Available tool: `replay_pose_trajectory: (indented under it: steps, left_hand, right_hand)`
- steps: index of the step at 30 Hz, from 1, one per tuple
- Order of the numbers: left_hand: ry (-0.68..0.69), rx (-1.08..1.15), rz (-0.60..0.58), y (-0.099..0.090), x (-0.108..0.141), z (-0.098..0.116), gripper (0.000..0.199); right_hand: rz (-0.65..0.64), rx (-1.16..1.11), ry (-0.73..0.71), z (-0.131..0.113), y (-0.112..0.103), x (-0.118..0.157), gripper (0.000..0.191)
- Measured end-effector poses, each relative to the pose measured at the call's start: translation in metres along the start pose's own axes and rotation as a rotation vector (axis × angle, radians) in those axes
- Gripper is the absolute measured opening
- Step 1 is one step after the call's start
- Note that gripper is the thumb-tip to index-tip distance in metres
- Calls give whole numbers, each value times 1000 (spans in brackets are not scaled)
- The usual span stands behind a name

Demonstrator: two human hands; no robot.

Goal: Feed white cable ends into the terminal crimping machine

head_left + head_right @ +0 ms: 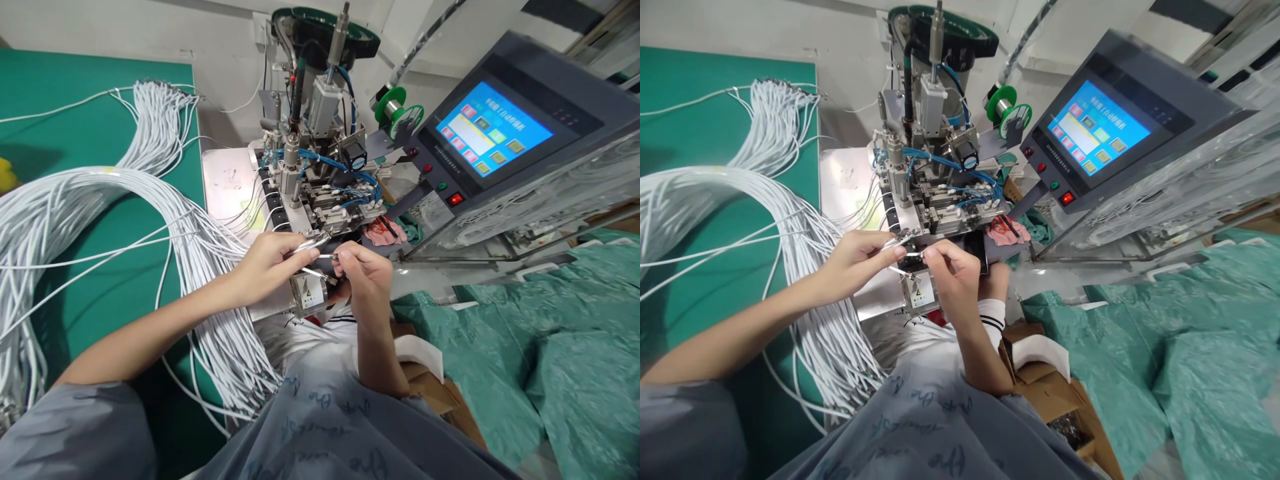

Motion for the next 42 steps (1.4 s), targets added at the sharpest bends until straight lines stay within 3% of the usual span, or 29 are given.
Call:
replay_pose_trajectory:
  steps: [6,11,16,42]
  left_hand:
    - [-17,2,-14,1,-1,0,38]
    - [-41,7,-4,-1,0,0,40]
    - [-69,11,-15,-1,1,-3,39]
    - [-1,-16,23,-4,1,1,40]
  right_hand:
    - [-16,-41,98,7,0,1,25]
    - [-41,-232,268,26,6,2,27]
    - [-73,-386,335,29,16,3,28]
    - [-45,-313,231,21,14,9,30]
Point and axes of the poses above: each hand's wrist, its own x-axis away from the middle knuckle, its own y-axis out of the palm, z = x × y, the point moved 7 cm from there along -x, towards the middle knuckle, and after that the axes turned 1 degree about -y, right-handed, at the moved point
